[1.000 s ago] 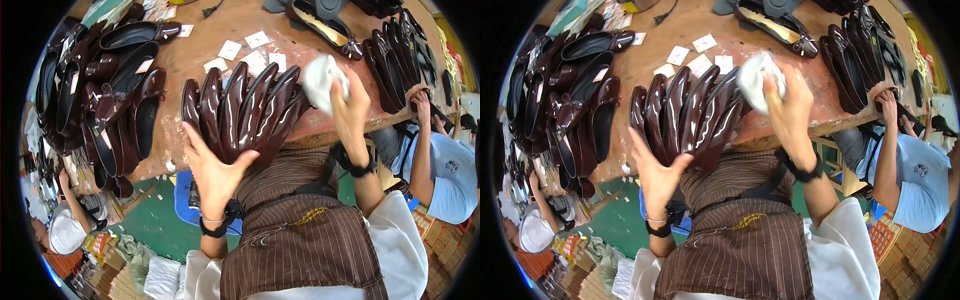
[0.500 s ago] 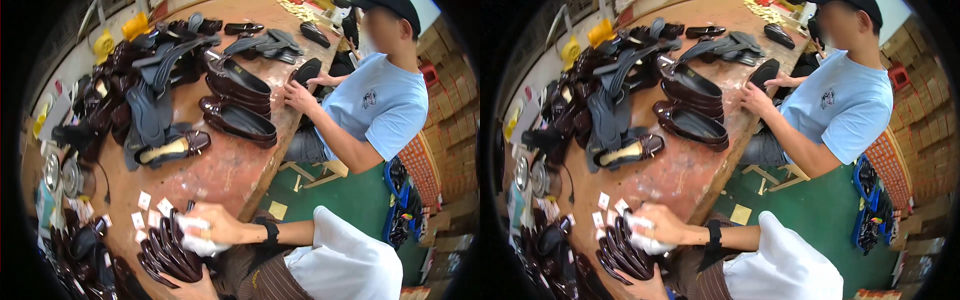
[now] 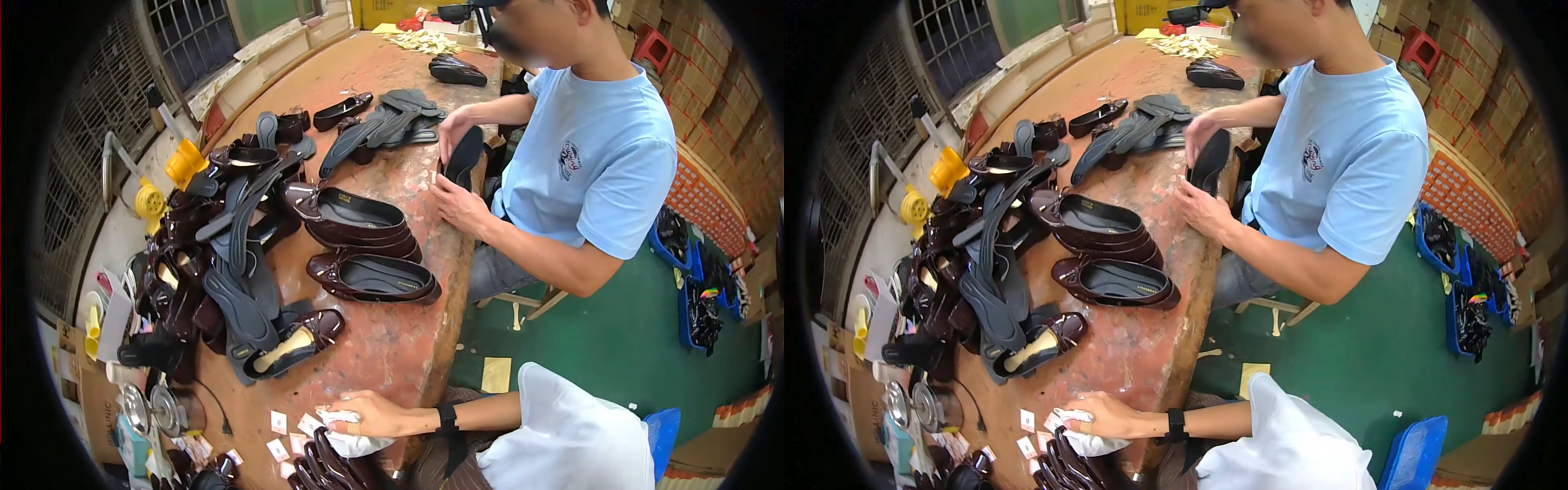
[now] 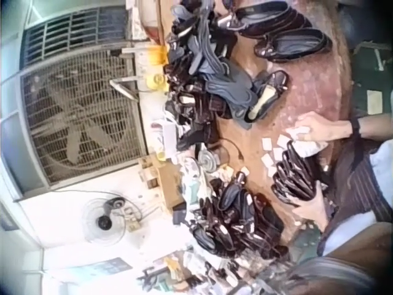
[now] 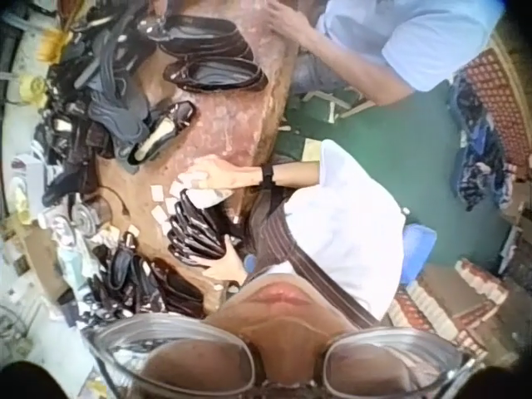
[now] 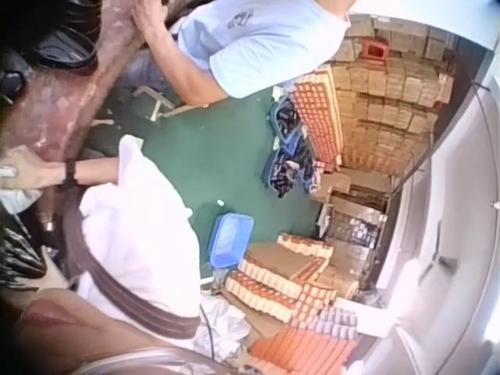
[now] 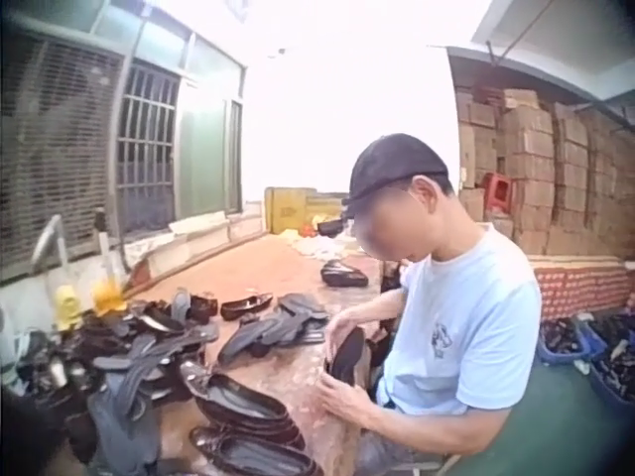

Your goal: Applying labels and wiping finished shoes in a factory setting.

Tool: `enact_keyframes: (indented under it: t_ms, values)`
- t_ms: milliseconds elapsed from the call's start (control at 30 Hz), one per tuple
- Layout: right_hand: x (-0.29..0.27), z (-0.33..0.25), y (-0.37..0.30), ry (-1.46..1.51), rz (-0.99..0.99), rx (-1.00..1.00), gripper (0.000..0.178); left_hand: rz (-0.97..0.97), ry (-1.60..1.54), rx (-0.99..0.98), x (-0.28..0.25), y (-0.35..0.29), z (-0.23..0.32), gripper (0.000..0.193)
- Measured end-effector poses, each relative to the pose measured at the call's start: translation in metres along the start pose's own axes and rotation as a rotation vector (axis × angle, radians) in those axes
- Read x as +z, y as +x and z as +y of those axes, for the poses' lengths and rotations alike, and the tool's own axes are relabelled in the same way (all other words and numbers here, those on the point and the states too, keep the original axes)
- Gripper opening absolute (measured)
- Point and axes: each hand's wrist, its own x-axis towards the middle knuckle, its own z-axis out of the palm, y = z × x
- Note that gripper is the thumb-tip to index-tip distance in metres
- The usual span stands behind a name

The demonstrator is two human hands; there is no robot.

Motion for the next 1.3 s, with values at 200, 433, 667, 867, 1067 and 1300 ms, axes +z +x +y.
enact_keyframes:
  t_ms: [200,433,667,867,1067,1300]
  values:
    - [-0.008,-0.003,0.008,0.055,-0.017,0.069,0.037,0.012,0.063,0.087,0.004,-0.003,-0.011,0.137]
    - [0.001,0.004,0.009,0.006,-0.145,0.123,0.050,0.069,0.136,0.178,-0.004,0.003,-0.007,0.139]
    - [0.002,0.004,0.008,0.035,-0.134,0.108,0.044,0.044,0.169,0.134,-0.011,0.001,0.002,0.138]
    - [0.002,0.005,0.007,0.040,-0.133,0.102,0.044,0.025,0.119,0.123,-0.011,0.000,0.003,0.137]
    - [0.003,0.005,0.005,0.096,-0.034,0.033,0.039,0.177,0.073,0.284,-0.005,0.001,-0.006,0.136]
    - [-0.004,0.001,0.005,0.039,-0.111,0.083,0.041,0.069,0.080,0.153,0.005,-0.003,-0.009,0.138]
